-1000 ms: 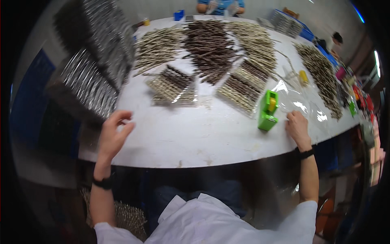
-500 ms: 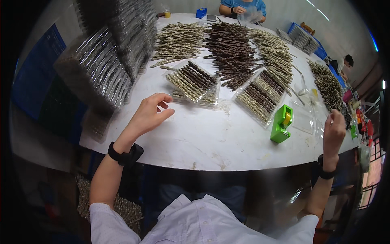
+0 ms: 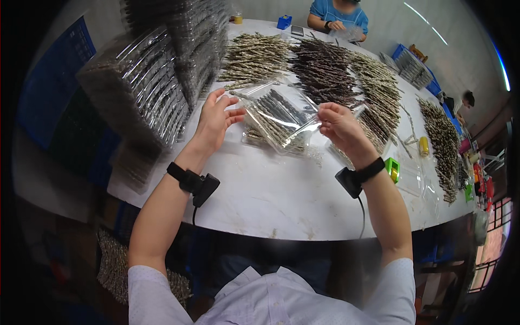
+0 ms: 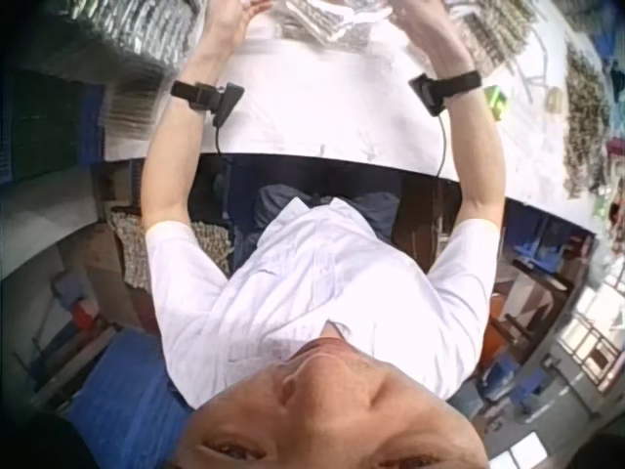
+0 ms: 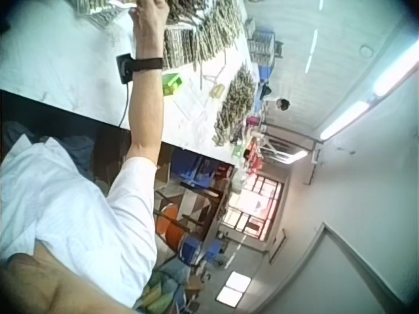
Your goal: The person repeatedly picks up clear plastic trays containing drill bits, places them on a table, and secures them with tape from a green dispenser. The person then stacks the finished packages on the left side of the table.
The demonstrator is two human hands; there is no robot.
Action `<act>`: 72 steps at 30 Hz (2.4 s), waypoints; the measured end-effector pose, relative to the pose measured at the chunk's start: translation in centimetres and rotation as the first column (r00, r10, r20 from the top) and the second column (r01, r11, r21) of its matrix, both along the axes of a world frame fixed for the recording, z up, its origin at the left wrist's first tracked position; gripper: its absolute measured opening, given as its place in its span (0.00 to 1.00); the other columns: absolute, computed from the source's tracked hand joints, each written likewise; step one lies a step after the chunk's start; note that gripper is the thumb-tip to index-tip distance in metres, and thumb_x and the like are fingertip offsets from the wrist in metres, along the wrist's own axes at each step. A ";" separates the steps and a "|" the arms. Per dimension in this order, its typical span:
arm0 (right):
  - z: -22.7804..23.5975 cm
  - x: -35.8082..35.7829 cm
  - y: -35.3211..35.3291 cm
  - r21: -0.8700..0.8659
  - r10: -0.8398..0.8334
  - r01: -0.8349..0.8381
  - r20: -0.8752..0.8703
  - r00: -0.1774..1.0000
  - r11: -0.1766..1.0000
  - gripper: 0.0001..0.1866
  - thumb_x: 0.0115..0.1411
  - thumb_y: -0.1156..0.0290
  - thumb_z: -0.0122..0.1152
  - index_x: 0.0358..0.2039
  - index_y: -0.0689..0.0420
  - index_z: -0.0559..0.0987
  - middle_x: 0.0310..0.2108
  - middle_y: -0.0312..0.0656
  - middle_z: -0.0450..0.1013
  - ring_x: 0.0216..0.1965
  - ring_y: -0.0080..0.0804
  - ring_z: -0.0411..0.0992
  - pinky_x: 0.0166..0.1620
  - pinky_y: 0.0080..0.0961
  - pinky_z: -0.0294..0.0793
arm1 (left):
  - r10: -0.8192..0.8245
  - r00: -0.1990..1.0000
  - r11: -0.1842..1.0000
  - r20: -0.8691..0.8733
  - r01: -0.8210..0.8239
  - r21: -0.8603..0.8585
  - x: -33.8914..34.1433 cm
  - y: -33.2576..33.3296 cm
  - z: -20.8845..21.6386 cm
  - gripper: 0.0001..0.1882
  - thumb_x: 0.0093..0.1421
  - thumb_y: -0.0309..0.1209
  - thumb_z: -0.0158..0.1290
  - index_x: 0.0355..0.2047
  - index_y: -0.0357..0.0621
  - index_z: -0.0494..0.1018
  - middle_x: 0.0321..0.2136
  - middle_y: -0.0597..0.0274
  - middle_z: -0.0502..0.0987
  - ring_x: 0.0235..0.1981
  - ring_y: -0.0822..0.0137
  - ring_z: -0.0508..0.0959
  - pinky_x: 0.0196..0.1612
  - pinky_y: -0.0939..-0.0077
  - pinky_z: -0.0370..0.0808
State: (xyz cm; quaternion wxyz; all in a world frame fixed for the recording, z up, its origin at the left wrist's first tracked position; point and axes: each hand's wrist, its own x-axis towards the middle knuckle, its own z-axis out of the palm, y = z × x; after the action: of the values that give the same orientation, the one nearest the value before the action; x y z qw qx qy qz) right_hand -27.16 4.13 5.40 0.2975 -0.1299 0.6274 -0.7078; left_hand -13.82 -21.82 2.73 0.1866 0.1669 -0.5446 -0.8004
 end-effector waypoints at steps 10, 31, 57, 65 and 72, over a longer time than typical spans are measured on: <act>-1.9 -2.5 -2.9 0.509 0.107 0.225 -0.542 0.834 0.831 0.12 0.53 0.66 0.58 0.30 0.63 0.78 0.26 0.41 0.75 0.26 0.27 0.73 0.31 0.25 0.72 | 0.107 0.986 0.915 0.127 -0.048 -0.400 -3.6 -1.6 -3.1 0.23 0.57 0.28 0.57 0.51 0.27 0.68 0.29 0.61 0.74 0.27 0.73 0.76 0.26 0.81 0.73; -3.5 -2.9 -3.1 0.748 0.354 0.377 -0.615 0.705 0.546 0.19 0.55 0.56 0.52 0.35 0.56 0.82 0.30 0.50 0.79 0.37 0.49 0.77 0.42 0.41 0.74 | 0.130 0.929 0.850 0.346 0.075 -0.522 -5.0 -2.8 -4.5 0.17 0.56 0.34 0.57 0.40 0.33 0.75 0.28 0.61 0.77 0.24 0.73 0.74 0.22 0.78 0.71; -2.4 -0.2 0.6 0.338 0.065 0.000 -0.179 0.982 0.941 0.17 0.61 0.56 0.58 0.21 0.53 0.71 0.17 0.28 0.64 0.18 0.15 0.60 0.22 0.15 0.58 | -0.001 0.970 0.993 0.244 0.029 -0.111 -2.8 -1.3 -2.8 0.09 0.58 0.34 0.57 0.35 0.44 0.76 0.28 0.70 0.76 0.29 0.77 0.72 0.33 0.80 0.68; -2.5 10.0 4.3 0.254 0.106 -0.115 0.050 0.993 0.960 0.13 0.61 0.57 0.59 0.29 0.54 0.74 0.24 0.30 0.67 0.27 0.18 0.70 0.33 0.19 0.74 | 0.052 0.992 0.988 0.112 -0.067 0.139 7.9 3.7 -2.1 0.10 0.60 0.32 0.54 0.40 0.39 0.74 0.33 0.65 0.77 0.35 0.73 0.75 0.37 0.77 0.73; -6.5 17.1 8.1 -0.146 0.248 -0.207 0.369 0.896 0.967 0.06 0.63 0.70 0.54 0.29 0.58 0.71 0.30 0.35 0.68 0.27 0.22 0.70 0.33 0.23 0.75 | 0.019 1.000 0.833 -0.007 -0.012 0.553 13.9 9.1 -4.1 0.11 0.62 0.29 0.49 0.40 0.33 0.73 0.37 0.55 0.77 0.39 0.63 0.77 0.46 0.65 0.76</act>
State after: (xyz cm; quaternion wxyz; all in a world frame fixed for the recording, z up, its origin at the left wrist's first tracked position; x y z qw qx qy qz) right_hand -10.02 12.18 -1.10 0.4882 -0.0765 0.5002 -0.7110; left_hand 0.05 -12.69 -1.37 0.1402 0.2134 -0.2877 -0.9231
